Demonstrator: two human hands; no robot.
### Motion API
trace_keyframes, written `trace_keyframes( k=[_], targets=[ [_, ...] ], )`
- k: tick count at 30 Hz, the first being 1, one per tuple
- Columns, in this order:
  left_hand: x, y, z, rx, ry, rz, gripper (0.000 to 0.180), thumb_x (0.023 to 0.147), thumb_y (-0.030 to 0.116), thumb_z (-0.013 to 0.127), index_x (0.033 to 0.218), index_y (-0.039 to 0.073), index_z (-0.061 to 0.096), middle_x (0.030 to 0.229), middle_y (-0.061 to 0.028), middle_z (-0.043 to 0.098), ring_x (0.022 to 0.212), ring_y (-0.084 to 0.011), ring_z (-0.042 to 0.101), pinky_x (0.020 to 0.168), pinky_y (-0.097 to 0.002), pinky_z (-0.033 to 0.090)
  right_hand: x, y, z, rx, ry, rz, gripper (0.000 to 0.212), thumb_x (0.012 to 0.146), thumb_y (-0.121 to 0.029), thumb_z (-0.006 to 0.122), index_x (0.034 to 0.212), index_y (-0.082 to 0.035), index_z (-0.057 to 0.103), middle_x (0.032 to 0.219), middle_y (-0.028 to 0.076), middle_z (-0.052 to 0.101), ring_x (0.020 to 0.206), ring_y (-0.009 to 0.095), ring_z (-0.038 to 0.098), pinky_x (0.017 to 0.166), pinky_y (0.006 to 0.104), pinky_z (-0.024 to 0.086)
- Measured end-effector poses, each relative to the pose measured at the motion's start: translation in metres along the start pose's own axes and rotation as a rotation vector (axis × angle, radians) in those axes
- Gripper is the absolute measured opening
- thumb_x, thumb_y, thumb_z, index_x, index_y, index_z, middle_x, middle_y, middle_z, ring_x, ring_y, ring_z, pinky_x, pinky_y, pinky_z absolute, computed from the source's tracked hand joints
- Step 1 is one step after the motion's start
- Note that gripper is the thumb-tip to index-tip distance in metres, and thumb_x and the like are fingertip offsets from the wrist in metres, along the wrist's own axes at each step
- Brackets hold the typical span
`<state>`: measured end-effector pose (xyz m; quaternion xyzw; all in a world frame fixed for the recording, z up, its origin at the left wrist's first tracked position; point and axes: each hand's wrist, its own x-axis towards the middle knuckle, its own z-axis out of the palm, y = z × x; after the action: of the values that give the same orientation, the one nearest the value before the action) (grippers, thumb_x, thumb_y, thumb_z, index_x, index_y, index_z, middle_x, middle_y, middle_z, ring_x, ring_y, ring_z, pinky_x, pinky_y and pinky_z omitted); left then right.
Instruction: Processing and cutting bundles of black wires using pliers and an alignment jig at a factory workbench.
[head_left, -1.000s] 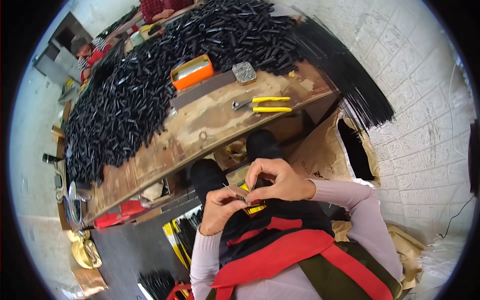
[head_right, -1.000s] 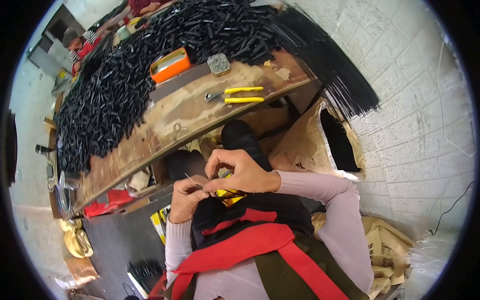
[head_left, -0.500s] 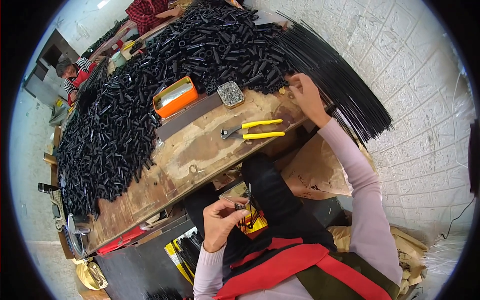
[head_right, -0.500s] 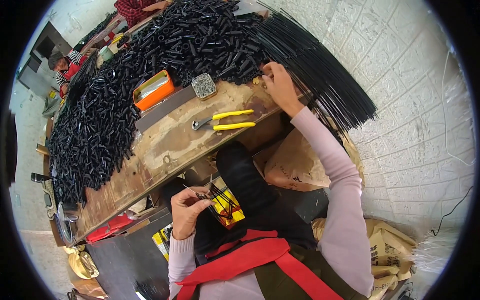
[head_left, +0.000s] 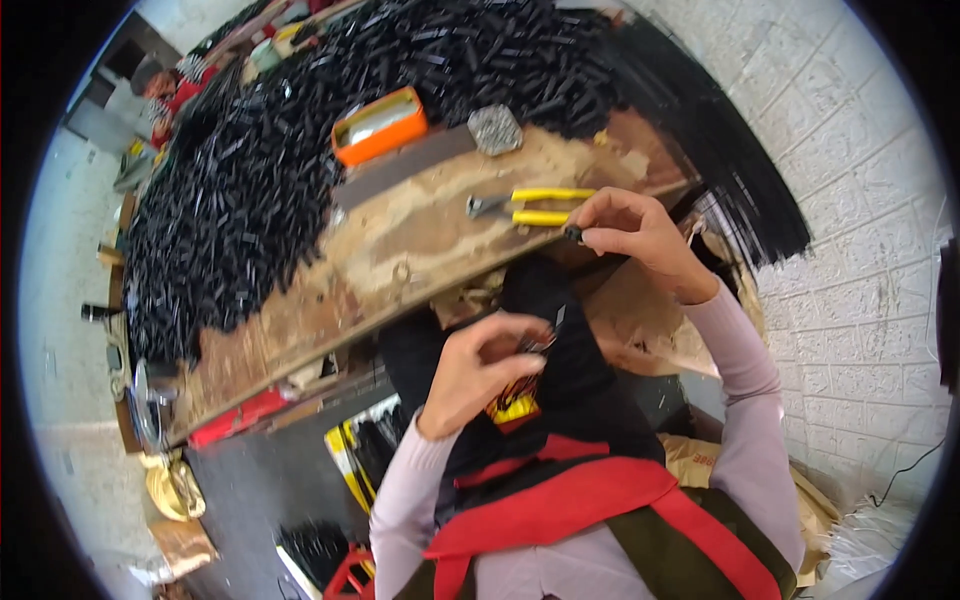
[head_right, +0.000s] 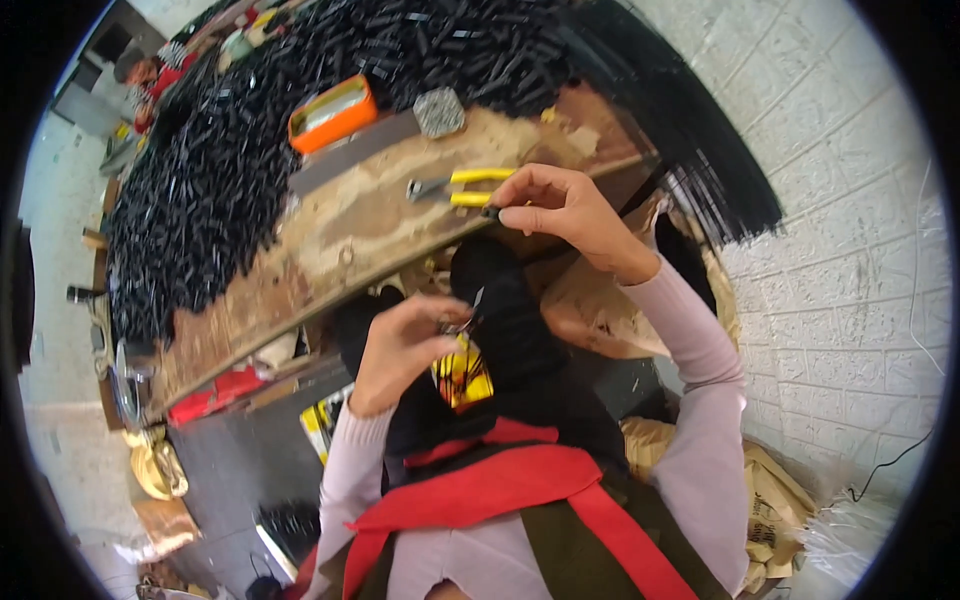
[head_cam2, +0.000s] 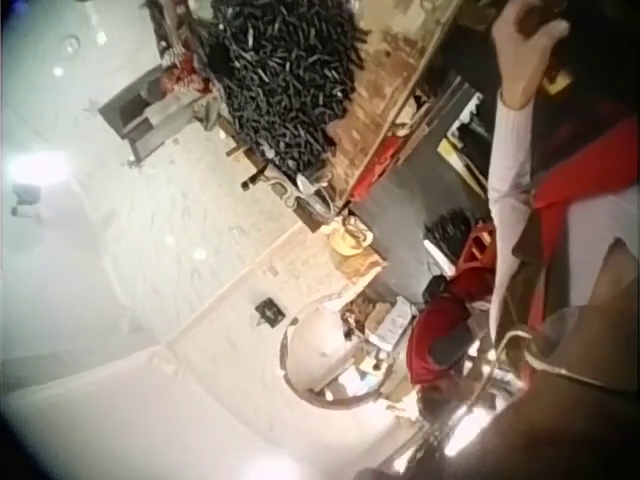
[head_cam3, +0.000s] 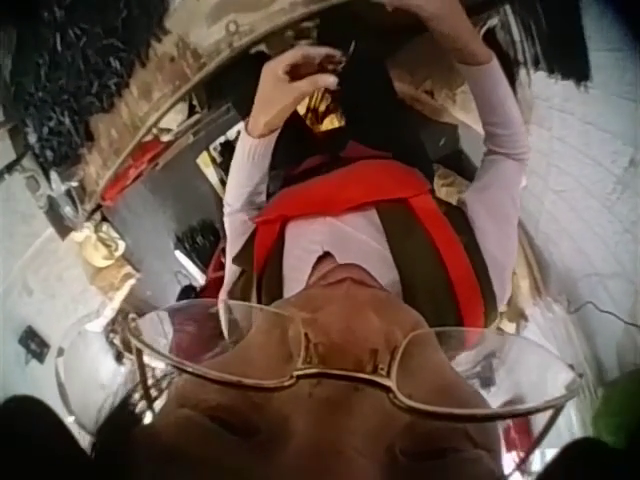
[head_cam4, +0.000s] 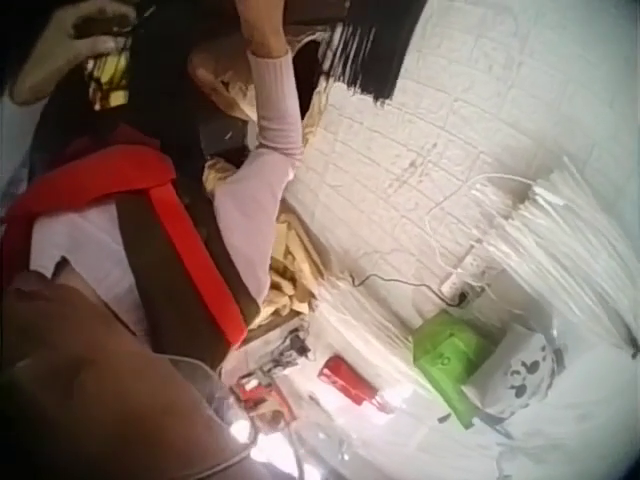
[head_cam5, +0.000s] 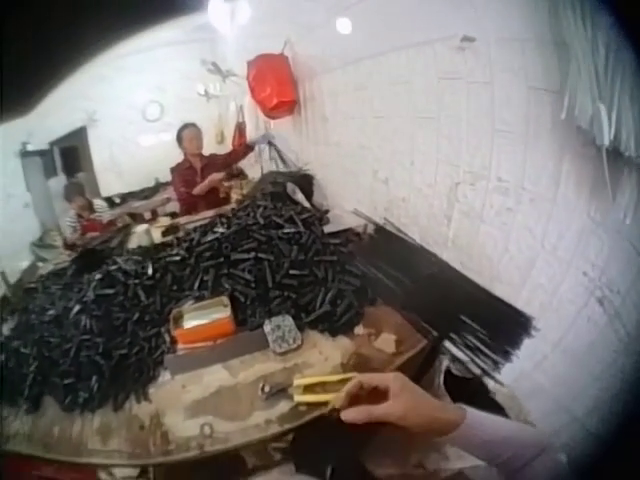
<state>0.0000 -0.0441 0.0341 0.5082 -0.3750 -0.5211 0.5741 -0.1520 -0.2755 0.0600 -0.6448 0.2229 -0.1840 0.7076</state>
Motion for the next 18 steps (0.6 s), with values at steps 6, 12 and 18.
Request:
trace_keyframes(
  k=[6,12,18],
  targets=[
    [-0.010,0.031,0.024,-0.039,-0.068,-0.001,0.036,0.084,0.002,0.072,0.119,-0.004,0.063,0.105,-0.0066,0.068,0.098,-0.0119,0.063,0.088,-0.0256,0.051,-0.048,-0.034,0.042,-0.051,-0.312,-0.017,0.015,0.083,0.000,0.070,0.096,0.000,0.063,0.105,0.008,0.066,0.094,0.012,0.062,0.086,0.0264,0.050],
    [-0.038,0.029,0.028,-0.037,-0.049,0.056,0.031,0.087,0.002,0.071,0.117,-0.004,0.065,0.108,-0.0032,0.066,0.094,-0.0084,0.062,0.083,-0.0236,0.051,-0.070,-0.038,0.057,-0.060,-0.352,-0.064,0.012,0.084,0.000,0.069,0.094,0.000,0.062,0.102,0.010,0.066,0.092,0.013,0.063,0.086,0.0275,0.050],
    [-0.054,0.037,0.034,-0.038,-0.059,0.101,0.035,0.083,0.004,0.074,0.117,-0.004,0.066,0.103,-0.0033,0.066,0.095,-0.0085,0.061,0.087,-0.0251,0.049,-0.080,-0.042,0.063,-0.086,-0.379,-0.067,0.011,0.087,0.001,0.067,0.094,0.000,0.059,0.107,0.015,0.068,0.094,0.015,0.065,0.087,0.0296,0.052]
  ],
)
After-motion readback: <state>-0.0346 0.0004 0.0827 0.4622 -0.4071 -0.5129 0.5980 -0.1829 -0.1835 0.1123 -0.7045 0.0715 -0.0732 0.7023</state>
